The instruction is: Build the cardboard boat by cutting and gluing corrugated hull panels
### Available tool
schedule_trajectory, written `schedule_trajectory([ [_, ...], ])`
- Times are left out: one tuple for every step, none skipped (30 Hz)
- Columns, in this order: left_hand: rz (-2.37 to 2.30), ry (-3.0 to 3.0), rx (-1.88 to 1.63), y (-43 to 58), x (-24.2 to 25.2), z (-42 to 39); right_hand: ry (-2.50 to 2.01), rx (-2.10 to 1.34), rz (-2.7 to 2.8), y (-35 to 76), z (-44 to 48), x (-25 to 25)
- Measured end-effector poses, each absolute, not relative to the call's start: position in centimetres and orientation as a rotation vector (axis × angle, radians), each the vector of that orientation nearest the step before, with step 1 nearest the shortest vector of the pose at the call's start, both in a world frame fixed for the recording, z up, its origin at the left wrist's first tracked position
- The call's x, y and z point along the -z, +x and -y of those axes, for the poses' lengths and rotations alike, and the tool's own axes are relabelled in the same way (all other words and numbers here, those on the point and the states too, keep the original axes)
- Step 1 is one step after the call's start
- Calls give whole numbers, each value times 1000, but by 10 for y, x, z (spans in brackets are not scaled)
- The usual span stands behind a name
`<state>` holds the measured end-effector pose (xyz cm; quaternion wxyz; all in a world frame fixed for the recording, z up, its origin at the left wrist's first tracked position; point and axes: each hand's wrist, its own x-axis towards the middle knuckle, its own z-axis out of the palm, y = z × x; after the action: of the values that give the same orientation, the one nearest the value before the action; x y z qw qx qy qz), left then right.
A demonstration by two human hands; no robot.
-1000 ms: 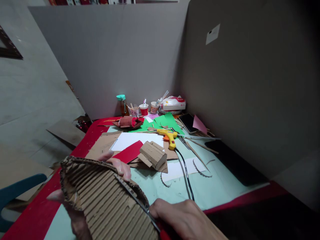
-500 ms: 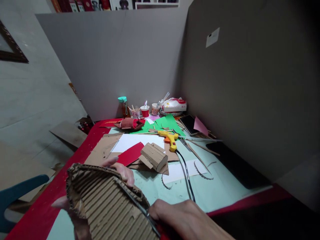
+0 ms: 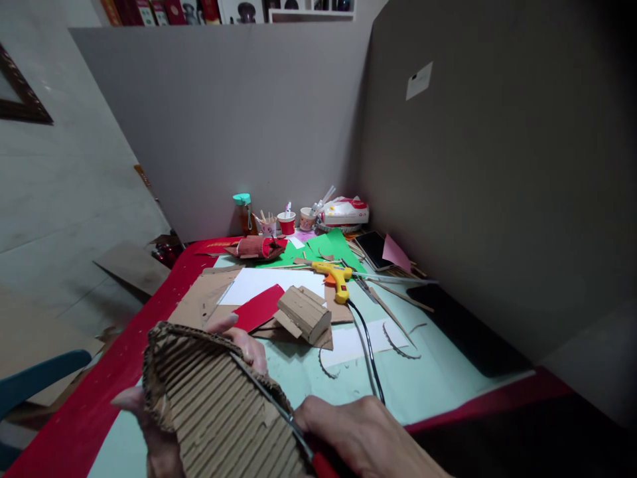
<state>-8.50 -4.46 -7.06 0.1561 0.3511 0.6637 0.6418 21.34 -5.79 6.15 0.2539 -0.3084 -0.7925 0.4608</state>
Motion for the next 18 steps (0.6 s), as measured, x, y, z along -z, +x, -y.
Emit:
schedule_trajectory([
  [-1896, 989, -1839, -85, 70, 45, -808, -1269, 2154, 212, 56, -59],
  [-1895, 986, -1845, -86, 70, 45, -796, -1279, 2156, 211, 54, -57],
  [-1891, 989, -1857, -86, 70, 45, -794, -1281, 2156, 210, 53, -56],
  [-1869, 994, -1876, -86, 70, 46, -797, -1288, 2163, 210, 53, -56],
  [-1835, 1007, -1900, -86, 70, 47, -816, -1301, 2180, 211, 53, -57],
  [-1793, 1029, -1927, -85, 70, 48, -869, -1315, 2197, 212, 54, -59],
  [-1744, 1060, -1952, -85, 70, 48, -938, -1338, 2221, 214, 55, -63],
  [-1687, 1100, -1978, -84, 70, 49, -1016, -1358, 2235, 216, 57, -67],
  [-1628, 1146, -2001, -84, 69, 49, -1086, -1373, 2240, 218, 59, -71],
  [-1567, 1194, -2020, -82, 68, 50, -1133, -1378, 2241, 220, 62, -75],
  [-1515, 1246, -2029, -81, 66, 50, -1145, -1377, 2242, 222, 63, -78],
  [-1477, 1303, -2014, -79, 63, 51, -1124, -1360, 2239, 223, 65, -79],
  [-1467, 1376, -1970, -77, 60, 51, -1086, -1332, 2239, 224, 65, -79],
  [-1468, 1440, -1910, -75, 57, 51, -1055, -1296, 2238, 223, 65, -78],
  [-1466, 1475, -1854, -71, 52, 52, -1029, -1264, 2238, 222, 64, -76],
  [-1436, 1468, -1818, -67, 48, 52, -998, -1237, 2233, 221, 63, -73],
  [-1362, 1406, -1815, -63, 43, 52, -965, -1217, 2222, 219, 61, -70],
  [-1252, 1305, -1838, -57, 39, 52, -934, -1213, 2211, 216, 60, -68],
])
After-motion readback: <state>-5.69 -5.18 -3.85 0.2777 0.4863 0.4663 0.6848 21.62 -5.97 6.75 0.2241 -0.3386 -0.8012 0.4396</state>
